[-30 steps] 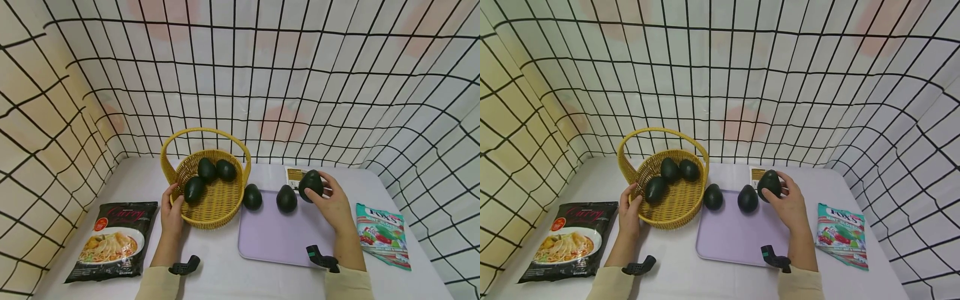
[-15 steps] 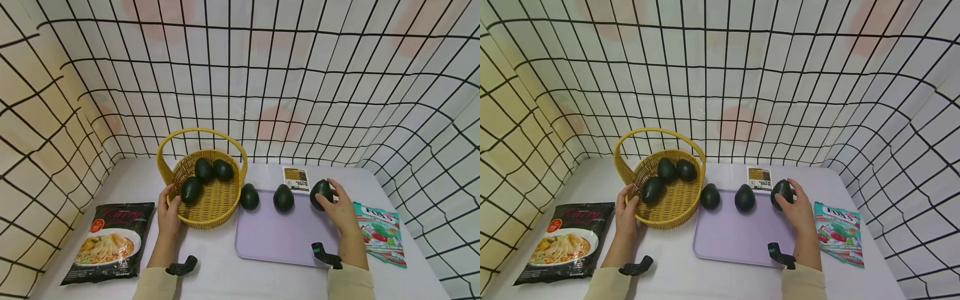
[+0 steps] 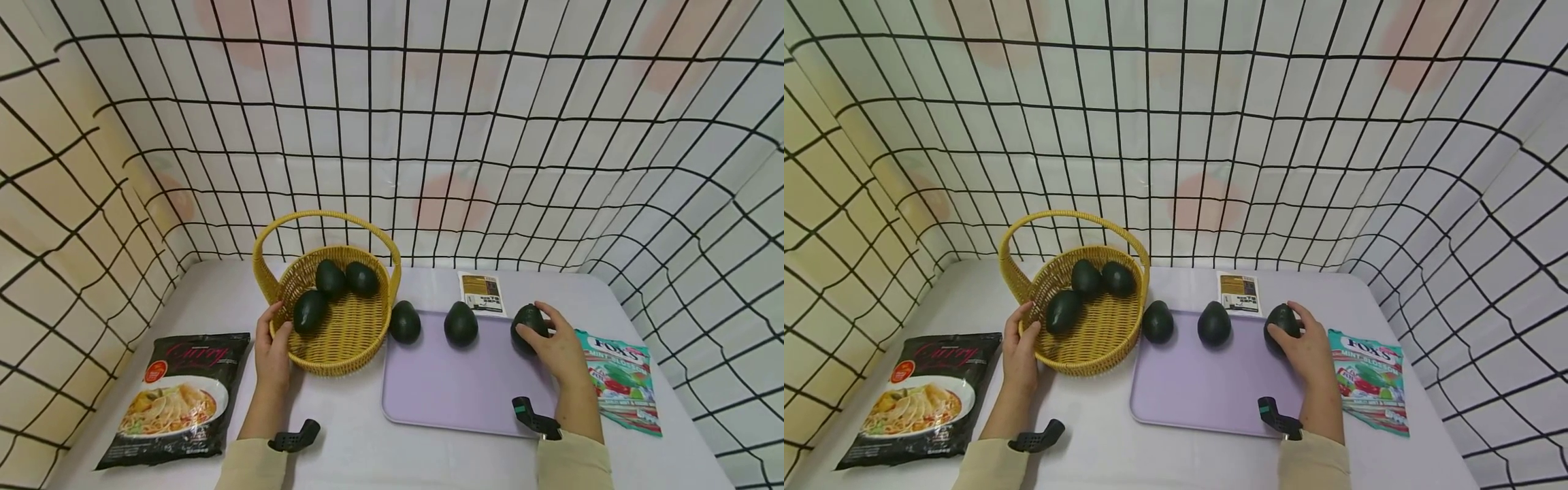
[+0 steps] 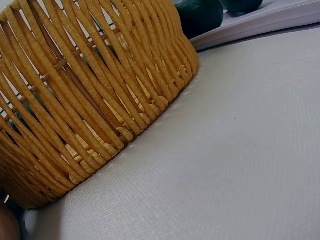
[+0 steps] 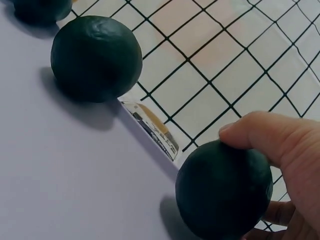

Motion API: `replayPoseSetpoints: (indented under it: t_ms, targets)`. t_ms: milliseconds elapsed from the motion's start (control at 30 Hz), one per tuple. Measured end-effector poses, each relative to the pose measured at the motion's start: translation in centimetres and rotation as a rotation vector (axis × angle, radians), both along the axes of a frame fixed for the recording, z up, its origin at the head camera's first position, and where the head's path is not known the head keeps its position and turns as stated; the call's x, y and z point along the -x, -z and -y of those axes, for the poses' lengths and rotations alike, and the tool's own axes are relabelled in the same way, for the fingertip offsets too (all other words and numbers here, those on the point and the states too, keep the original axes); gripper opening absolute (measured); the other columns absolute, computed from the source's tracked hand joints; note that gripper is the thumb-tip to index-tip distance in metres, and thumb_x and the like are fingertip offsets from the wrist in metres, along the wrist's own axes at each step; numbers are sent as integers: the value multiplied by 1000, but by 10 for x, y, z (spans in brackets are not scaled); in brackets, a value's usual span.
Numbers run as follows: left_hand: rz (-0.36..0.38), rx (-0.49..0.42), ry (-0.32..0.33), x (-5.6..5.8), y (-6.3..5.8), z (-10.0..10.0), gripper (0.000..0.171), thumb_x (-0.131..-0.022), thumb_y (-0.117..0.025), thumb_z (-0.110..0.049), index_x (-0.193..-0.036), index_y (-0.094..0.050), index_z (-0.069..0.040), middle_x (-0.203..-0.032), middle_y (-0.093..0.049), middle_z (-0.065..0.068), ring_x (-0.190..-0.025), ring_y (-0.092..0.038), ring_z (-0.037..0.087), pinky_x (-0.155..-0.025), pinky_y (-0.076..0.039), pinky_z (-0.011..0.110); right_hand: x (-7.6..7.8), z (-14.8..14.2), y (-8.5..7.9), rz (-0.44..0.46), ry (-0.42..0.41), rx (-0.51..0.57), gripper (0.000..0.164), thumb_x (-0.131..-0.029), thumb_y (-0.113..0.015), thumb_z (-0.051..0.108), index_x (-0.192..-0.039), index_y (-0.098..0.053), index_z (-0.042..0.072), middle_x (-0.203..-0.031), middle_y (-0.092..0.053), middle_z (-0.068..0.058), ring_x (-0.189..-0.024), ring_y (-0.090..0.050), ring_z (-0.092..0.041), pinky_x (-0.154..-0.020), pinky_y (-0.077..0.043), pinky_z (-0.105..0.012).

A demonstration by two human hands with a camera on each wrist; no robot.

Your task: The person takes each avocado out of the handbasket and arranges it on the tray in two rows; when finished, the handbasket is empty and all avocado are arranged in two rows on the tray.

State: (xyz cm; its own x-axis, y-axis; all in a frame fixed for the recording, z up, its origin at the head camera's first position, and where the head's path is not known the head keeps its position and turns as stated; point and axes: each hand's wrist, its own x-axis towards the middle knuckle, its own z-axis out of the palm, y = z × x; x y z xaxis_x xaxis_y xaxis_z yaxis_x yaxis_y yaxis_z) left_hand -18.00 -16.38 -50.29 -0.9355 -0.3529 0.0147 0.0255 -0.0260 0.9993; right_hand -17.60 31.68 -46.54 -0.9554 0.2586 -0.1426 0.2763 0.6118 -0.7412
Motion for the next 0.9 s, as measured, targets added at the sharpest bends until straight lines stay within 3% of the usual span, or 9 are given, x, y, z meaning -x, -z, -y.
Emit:
replayPoseSetpoints:
  t_ms: [200, 433, 633, 900]
  targets:
    - [-5, -1, -9, 0, 0, 1, 47, -105, -46, -15, -152, -42, -17, -167, -30, 2, -157, -24, 23, -128, -22, 49, 1, -1, 2, 22, -22, -31, 83, -95, -66, 49, -162, -27, 19, -152, -40, -34, -131, -46, -50, -99, -47, -61]
    - [-4, 1, -14, 0, 1, 1, 47, -105, -46, -14, -152, -42, -16, -167, -29, 2, -157, -24, 24, -128, -22, 49, 6, 2, 9, -41, 8, -38, 77, -95, -65, 47, -160, -33, 19, -155, -37, -31, -134, -45, -50, -107, -42, -65]
    - [2, 11, -8, 0, 0, 0, 47, -105, -46, -14, -152, -41, -15, -167, -29, 3, -158, -24, 24, -128, -22, 49, 5, 3, 12, -33, 31, -44, 75, -95, -65, 49, -159, -36, 21, -158, -35, -28, -137, -42, -49, -109, -39, -67]
    - [-5, 4, -8, -1, 1, 0, 47, -105, -46, -13, -152, -40, -14, -167, -29, 3, -157, -24, 24, -128, -22, 50, 2, 4, 10, -31, -4, -40, 73, -95, -67, 44, -157, -38, 19, -157, -37, -28, -136, -42, -49, -109, -38, -68]
